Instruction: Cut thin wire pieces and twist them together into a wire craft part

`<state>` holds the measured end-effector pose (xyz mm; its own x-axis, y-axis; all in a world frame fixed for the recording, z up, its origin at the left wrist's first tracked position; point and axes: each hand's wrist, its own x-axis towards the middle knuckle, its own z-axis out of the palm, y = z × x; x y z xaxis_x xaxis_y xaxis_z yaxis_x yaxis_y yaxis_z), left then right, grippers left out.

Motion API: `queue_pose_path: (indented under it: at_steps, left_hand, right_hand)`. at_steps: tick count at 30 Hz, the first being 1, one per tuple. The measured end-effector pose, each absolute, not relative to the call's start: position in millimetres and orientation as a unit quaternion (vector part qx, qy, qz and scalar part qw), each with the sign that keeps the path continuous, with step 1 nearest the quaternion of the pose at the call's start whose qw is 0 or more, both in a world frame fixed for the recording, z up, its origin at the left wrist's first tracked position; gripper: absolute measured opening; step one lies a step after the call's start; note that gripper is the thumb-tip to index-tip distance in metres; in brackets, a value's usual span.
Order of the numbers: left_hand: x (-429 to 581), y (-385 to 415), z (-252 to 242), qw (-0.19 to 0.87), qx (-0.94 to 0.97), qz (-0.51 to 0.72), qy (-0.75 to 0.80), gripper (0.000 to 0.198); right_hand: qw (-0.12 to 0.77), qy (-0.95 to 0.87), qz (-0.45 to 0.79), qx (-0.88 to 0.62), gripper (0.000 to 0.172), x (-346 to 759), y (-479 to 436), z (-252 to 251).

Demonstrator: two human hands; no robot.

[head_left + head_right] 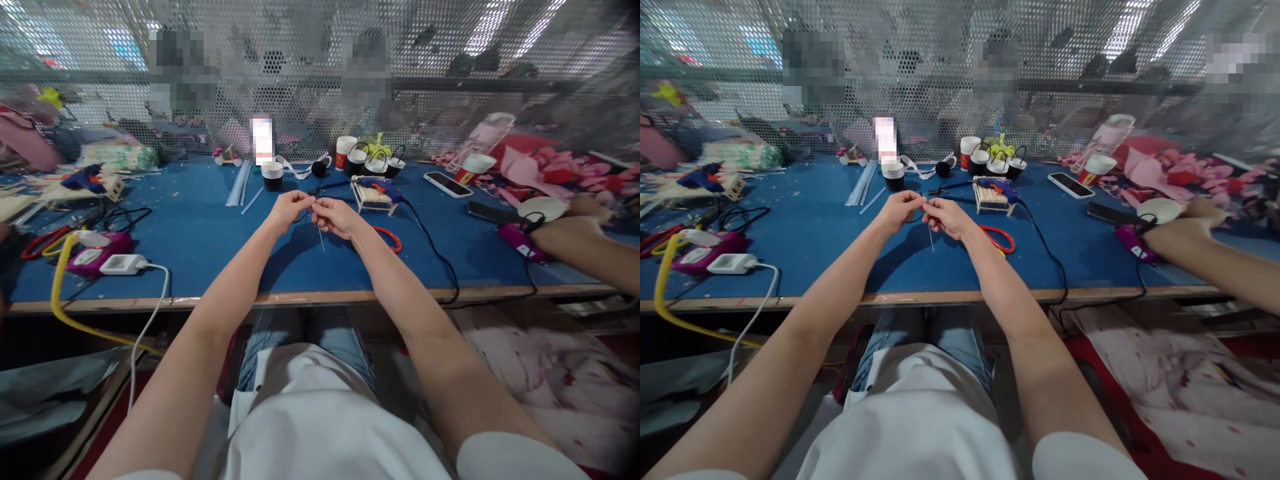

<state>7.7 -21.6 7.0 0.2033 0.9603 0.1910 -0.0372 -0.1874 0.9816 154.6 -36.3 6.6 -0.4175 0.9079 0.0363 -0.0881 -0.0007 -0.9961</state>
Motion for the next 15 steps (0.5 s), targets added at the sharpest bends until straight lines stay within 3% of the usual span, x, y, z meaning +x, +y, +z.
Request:
queue_pose_path:
  at_steps: [15]
  left_hand:
    - [10.5, -21.8, 8.2, 0.426, 0.584, 0.539, 0.433, 0.025]
  right_hand:
    - [0.455, -0.594, 0.543, -0.380, 0.014, 149.5, -33.0, 0.9]
